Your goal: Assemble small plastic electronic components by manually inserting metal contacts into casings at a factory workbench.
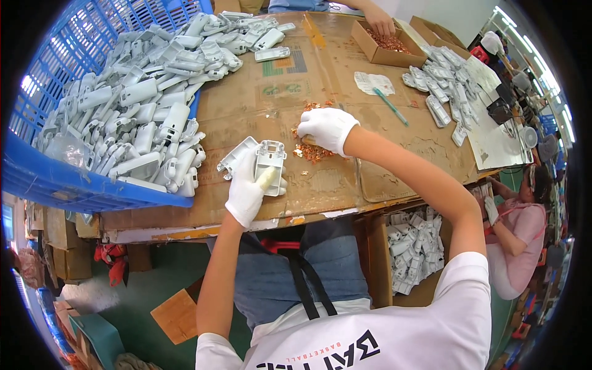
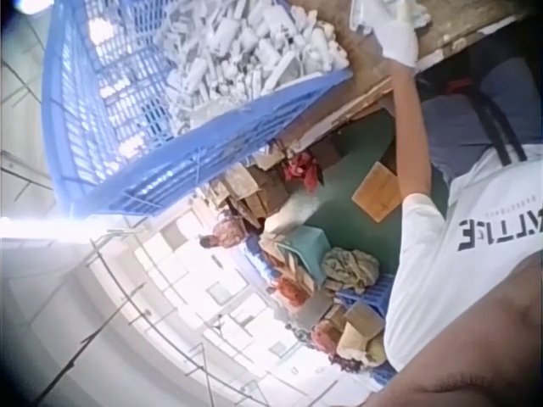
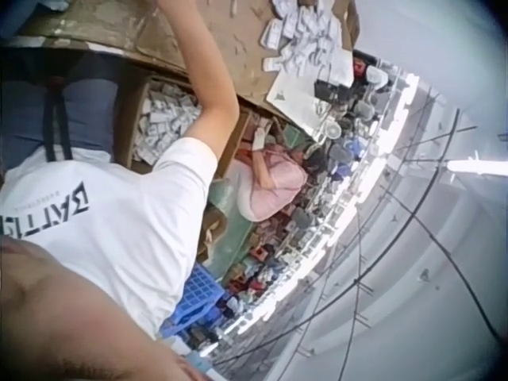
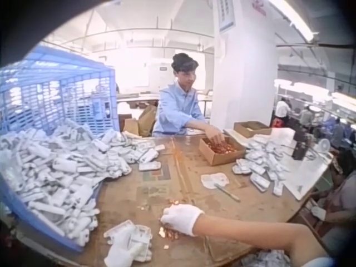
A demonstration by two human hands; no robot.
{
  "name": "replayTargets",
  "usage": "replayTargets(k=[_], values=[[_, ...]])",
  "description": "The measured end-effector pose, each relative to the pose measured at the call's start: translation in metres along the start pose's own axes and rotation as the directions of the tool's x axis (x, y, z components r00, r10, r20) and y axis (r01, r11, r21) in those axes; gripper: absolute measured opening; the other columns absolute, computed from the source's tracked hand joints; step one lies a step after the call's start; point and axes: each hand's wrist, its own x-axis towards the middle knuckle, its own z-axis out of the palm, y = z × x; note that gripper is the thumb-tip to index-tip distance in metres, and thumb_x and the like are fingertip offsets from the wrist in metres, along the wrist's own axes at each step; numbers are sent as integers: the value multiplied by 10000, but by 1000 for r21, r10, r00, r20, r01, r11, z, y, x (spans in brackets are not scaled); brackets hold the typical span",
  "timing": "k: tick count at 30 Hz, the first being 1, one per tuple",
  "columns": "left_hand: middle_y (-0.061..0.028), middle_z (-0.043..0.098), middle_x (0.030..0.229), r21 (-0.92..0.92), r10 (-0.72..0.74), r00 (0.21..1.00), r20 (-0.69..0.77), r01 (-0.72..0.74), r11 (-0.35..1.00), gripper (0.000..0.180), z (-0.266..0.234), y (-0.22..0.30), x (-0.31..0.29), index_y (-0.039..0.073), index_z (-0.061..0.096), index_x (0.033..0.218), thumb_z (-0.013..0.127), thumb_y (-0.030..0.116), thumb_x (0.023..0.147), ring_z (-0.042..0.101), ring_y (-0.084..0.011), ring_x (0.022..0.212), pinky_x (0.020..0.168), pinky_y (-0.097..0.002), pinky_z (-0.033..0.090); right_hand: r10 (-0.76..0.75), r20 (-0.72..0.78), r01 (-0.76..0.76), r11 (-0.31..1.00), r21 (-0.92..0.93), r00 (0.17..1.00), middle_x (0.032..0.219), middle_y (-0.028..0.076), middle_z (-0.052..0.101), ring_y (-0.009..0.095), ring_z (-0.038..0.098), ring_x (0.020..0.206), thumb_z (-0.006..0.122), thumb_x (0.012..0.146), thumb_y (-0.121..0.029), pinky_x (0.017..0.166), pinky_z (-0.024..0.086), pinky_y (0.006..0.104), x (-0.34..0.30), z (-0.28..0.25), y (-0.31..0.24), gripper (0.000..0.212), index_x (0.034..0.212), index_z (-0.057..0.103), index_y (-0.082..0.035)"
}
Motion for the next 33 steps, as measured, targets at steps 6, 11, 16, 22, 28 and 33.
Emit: replayTargets(k=[6, 11, 16, 22, 28, 33], values=[[-134, 583, 1163, 178, 83, 996, -40, -74, 981, 632, 9, -5, -5, 66, 335, 1456, 620, 88, 893, 653, -188, 898, 675, -320, 579, 243, 90, -245, 970, 1, 966, 1072, 120, 667, 307, 644, 1010, 597, 830, -78, 856, 528, 380, 2, -7, -11, 246, 1044, 711, -123], [-154, 628, 1151, 273, 201, 974, -105, -166, 948, 617, 9, -8, -6, 79, 369, 1440, 623, 79, 877, 684, -205, 883, 748, -318, 548, 305, 261, -293, 952, -84, 916, 1004, 191, 690, 332, 673, 947, 597, 827, -87, 820, 546, 416, 14, -19, -20, 238, 1042, 696, -60], [-170, 616, 1230, 608, 377, 923, -75, -257, 751, 584, 9, -8, -6, 80, 425, 1406, 630, 142, 863, 642, -278, 1061, 915, -359, 488, 313, 162, -298, 948, -111, 936, 1012, 193, 685, 332, 667, 960, 591, 835, -91, 822, 546, 414, 7, -12, -26, 220, 1029, 682, -44], [-157, 601, 1228, 567, 289, 956, -46, -213, 796, 546, 14, -6, -8, 25, 457, 1380, 599, 154, 869, 575, -229, 1128, 991, -331, 419, 242, -14, -242, 970, 8, 970, 1077, 139, 663, 313, 637, 1005, 602, 839, -95, 838, 532, 412, -6, 0, -7, 211, 1032, 689, -103], [-190, 649, 1155, 519, 219, 971, -95, -139, 843, 542, 10, -6, -8, 112, 458, 1383, 610, 170, 867, 656, -313, 1018, 867, -369, 503, 202, 107, -224, 942, 252, 973, 985, 116, 709, 290, 673, 937, 631, 819, -93, 826, 534, 375, 0, -10, 5, 236, 1044, 700, -109], [-117, 623, 1070, 419, 168, 982, -82, -119, 900, 623, 6, -15, -1, 90, 335, 1474, 542, 37, 888, 635, -153, 794, 676, -270, 515, 262, 144, -290, 931, 223, 954, 1008, 129, 706, 301, 672, 954, 653, 798, -87, 829, 535, 377, 8, -11, 4, 243, 1034, 703, -112]])
